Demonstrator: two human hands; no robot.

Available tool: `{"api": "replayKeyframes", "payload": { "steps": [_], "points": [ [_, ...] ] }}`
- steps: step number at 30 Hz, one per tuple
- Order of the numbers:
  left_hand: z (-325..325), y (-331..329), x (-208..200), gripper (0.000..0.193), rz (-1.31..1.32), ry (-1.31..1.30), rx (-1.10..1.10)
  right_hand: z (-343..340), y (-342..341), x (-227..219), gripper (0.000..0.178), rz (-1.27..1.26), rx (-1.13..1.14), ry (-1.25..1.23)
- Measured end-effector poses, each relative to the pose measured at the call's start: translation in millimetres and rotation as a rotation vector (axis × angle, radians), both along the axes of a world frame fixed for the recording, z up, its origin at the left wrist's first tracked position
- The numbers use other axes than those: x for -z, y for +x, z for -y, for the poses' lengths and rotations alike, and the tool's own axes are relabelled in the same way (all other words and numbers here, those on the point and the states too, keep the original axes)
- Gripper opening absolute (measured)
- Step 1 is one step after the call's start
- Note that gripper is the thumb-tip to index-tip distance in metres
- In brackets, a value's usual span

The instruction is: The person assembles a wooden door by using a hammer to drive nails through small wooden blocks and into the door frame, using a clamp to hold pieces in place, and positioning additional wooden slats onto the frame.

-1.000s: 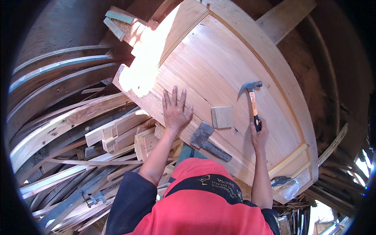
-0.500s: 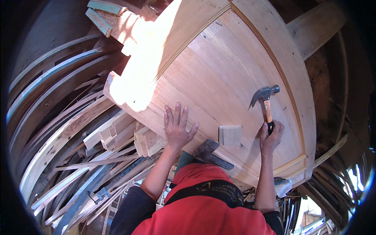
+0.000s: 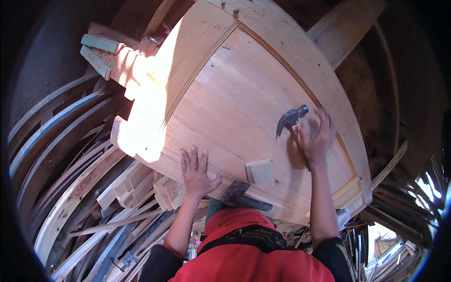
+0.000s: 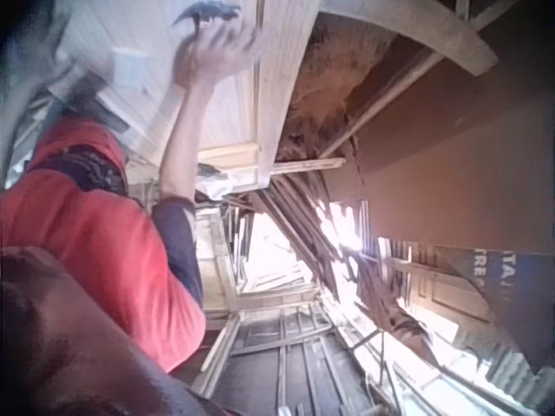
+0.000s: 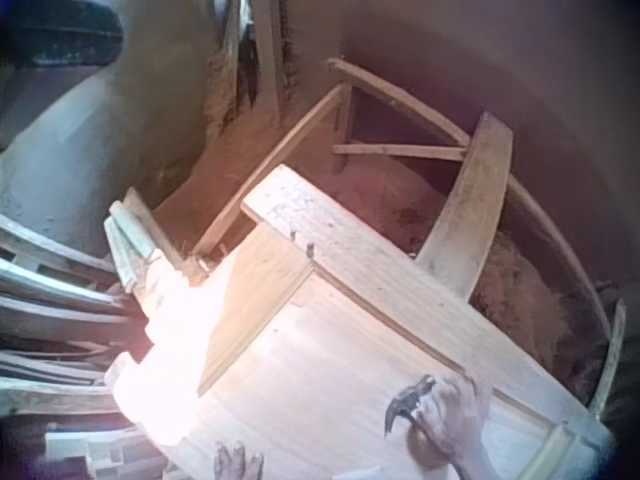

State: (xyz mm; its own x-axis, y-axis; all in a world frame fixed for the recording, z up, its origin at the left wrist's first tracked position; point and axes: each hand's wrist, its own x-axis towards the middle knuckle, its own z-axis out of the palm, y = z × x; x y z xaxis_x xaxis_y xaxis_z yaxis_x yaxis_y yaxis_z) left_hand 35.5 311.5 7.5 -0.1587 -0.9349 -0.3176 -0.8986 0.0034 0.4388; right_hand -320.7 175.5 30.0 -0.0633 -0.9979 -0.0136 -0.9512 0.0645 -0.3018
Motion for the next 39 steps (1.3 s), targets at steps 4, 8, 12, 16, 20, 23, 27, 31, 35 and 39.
{"api": "replayKeyframes", "payload": {
  "steps": [4, 8, 12, 16, 20, 23, 27, 31, 35, 39],
  "points": [
    [-0.5, 16.9, 8.4, 0.119, 0.040, -0.121, -0.092, 100.4, 5.6, 17.0, 0.081, -0.145, -0.081, -0.132],
    [6.3, 14.2, 8.0, 0.131, 0.071, -0.070, -0.157, 139.4, -11.0, 50.4, 0.098, -0.140, 0.094, -0.093],
    [7.3, 13.8, 11.4, 0.130, 0.137, -0.070, -0.136, 141.0, -5.3, 51.5, 0.097, -0.124, 0.106, -0.037],
    [6.0, 14.5, 14.7, 0.129, 0.155, -0.103, -0.110, 139.3, 3.1, 51.2, 0.092, -0.186, 0.152, -0.031],
    [3.1, 17.3, 19.1, 0.127, 0.126, -0.106, -0.123, 137.0, 2.0, 54.5, 0.092, -0.187, 0.132, -0.117],
    [4.8, 16.0, 15.1, 0.125, 0.136, -0.098, -0.134, 134.6, 3.2, 52.1, 0.092, -0.184, 0.149, -0.086],
    [4.6, 16.9, 14.3, 0.125, 0.140, -0.101, -0.149, 131.8, 9.4, 50.9, 0.087, -0.251, 0.118, -0.131],
    [1.1, 16.9, 14.1, 0.123, 0.130, -0.107, -0.178, 133.9, 2.2, 56.7, 0.092, -0.231, 0.109, -0.059],
    [1.2, 19.9, 15.0, 0.117, 0.105, -0.183, -0.129, 127.5, -12.5, 55.8, 0.087, -0.203, 0.037, -0.077],
    [1.9, 19.7, 4.8, 0.103, 0.061, -0.252, -0.060, 78.9, -7.5, 52.9, 0.073, -0.103, -0.064, -0.178]
  ]
}}
